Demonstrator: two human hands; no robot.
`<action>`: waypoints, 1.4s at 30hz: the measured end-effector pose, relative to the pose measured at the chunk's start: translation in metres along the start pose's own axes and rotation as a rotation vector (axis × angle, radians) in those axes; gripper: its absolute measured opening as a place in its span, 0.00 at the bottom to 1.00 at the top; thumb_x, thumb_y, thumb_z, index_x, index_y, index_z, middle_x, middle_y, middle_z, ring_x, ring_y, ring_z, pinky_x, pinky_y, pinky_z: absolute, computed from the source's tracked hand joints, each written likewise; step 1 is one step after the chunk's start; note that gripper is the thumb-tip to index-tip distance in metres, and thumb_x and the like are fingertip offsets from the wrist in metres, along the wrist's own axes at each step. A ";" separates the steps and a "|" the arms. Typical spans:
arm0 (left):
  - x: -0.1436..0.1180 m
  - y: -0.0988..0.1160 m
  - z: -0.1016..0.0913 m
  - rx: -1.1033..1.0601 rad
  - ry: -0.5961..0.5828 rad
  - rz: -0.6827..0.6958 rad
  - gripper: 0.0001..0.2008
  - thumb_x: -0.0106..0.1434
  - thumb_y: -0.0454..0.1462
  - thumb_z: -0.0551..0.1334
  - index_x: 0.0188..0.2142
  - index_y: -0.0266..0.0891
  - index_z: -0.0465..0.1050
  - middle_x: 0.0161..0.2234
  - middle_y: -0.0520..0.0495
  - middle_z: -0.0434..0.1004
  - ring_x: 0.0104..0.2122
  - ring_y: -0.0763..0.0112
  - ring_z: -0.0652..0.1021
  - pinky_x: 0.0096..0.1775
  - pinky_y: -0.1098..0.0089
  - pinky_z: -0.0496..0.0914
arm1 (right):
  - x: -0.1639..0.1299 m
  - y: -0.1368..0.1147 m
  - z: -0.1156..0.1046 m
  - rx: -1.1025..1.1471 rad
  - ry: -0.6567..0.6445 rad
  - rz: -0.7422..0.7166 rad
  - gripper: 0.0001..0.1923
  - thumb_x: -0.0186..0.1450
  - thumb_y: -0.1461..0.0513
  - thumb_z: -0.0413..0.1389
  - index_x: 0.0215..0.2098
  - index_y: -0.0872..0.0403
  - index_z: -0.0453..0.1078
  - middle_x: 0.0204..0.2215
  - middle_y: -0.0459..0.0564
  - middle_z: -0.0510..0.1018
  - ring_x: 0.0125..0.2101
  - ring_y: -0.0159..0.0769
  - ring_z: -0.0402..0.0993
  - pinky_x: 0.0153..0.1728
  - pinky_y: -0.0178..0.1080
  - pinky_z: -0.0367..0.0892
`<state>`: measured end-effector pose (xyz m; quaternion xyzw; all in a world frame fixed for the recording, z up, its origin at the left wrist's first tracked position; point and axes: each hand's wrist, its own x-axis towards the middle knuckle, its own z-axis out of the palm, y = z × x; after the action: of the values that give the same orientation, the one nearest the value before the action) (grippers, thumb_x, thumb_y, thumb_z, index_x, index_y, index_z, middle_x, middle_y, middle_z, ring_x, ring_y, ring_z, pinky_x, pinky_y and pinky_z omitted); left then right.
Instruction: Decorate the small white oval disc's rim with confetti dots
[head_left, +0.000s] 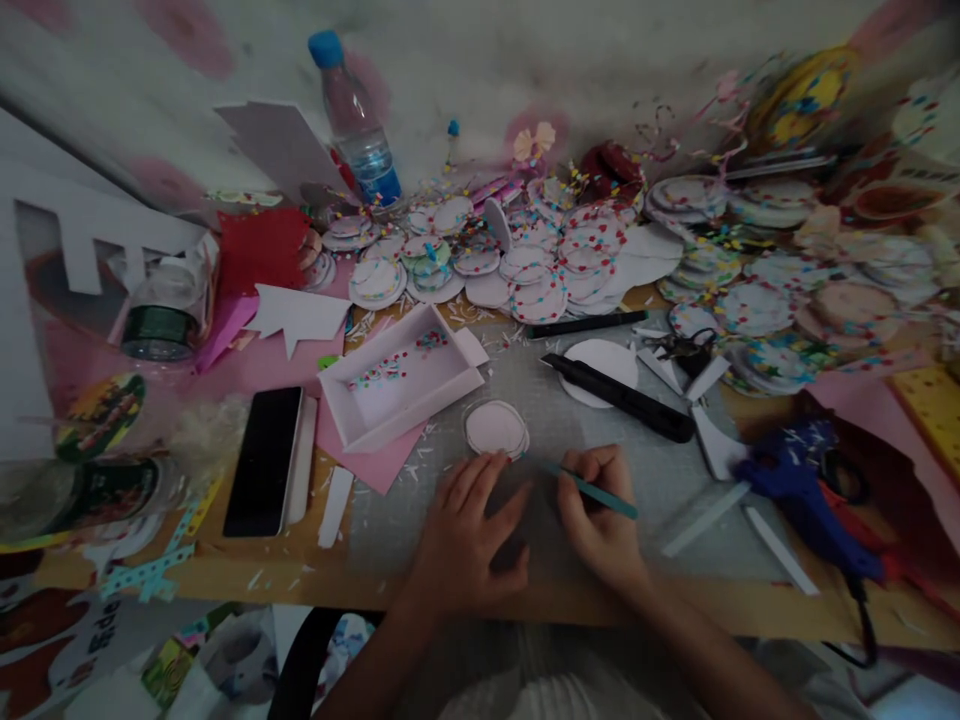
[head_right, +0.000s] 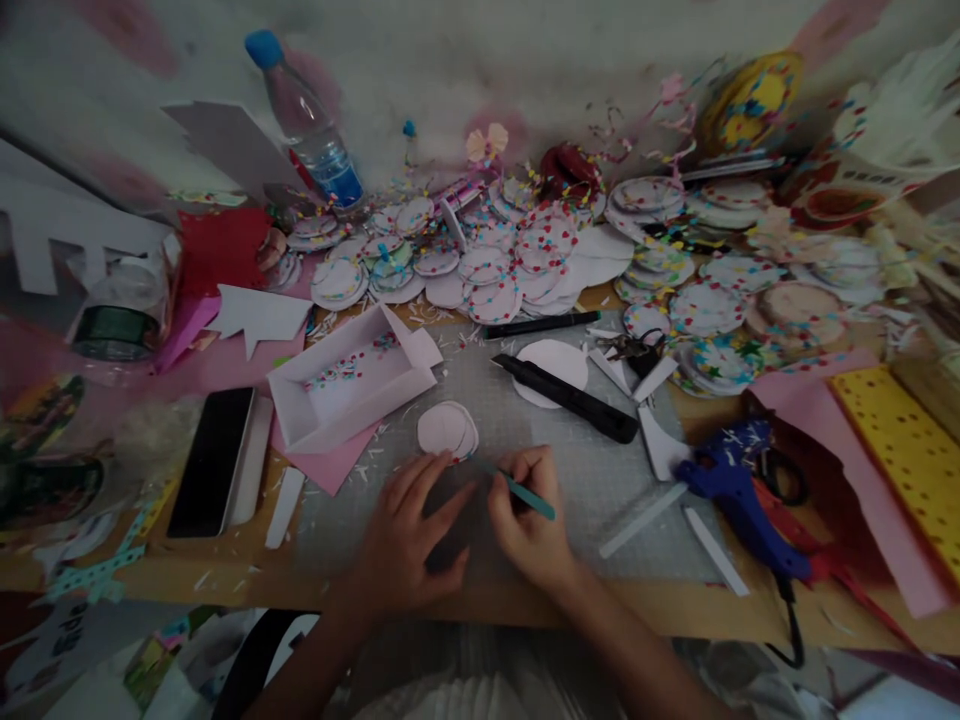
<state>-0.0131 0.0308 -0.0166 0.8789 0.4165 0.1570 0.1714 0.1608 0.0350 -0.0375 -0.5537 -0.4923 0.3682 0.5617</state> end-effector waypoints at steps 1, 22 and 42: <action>0.001 0.001 0.000 0.009 -0.027 -0.022 0.32 0.55 0.41 0.62 0.60 0.43 0.62 0.66 0.36 0.50 0.63 0.47 0.57 0.59 0.48 0.55 | 0.000 0.001 0.000 -0.015 0.001 0.000 0.11 0.64 0.68 0.50 0.30 0.49 0.52 0.24 0.40 0.57 0.23 0.29 0.57 0.23 0.32 0.58; 0.007 0.002 0.002 0.022 -0.108 -0.137 0.35 0.55 0.49 0.64 0.62 0.48 0.61 0.68 0.38 0.42 0.65 0.45 0.53 0.61 0.43 0.45 | -0.001 0.005 -0.002 -0.123 -0.027 0.017 0.11 0.62 0.69 0.51 0.31 0.49 0.52 0.25 0.41 0.58 0.24 0.30 0.58 0.25 0.34 0.58; 0.008 0.002 0.002 0.019 -0.097 -0.136 0.34 0.56 0.48 0.63 0.62 0.47 0.61 0.68 0.37 0.45 0.65 0.45 0.53 0.62 0.43 0.45 | 0.000 0.005 -0.002 -0.106 -0.043 0.041 0.10 0.62 0.68 0.52 0.33 0.49 0.54 0.26 0.41 0.60 0.25 0.29 0.58 0.25 0.34 0.58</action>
<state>-0.0063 0.0353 -0.0161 0.8568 0.4677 0.0984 0.1933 0.1636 0.0351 -0.0425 -0.5845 -0.5119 0.3649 0.5130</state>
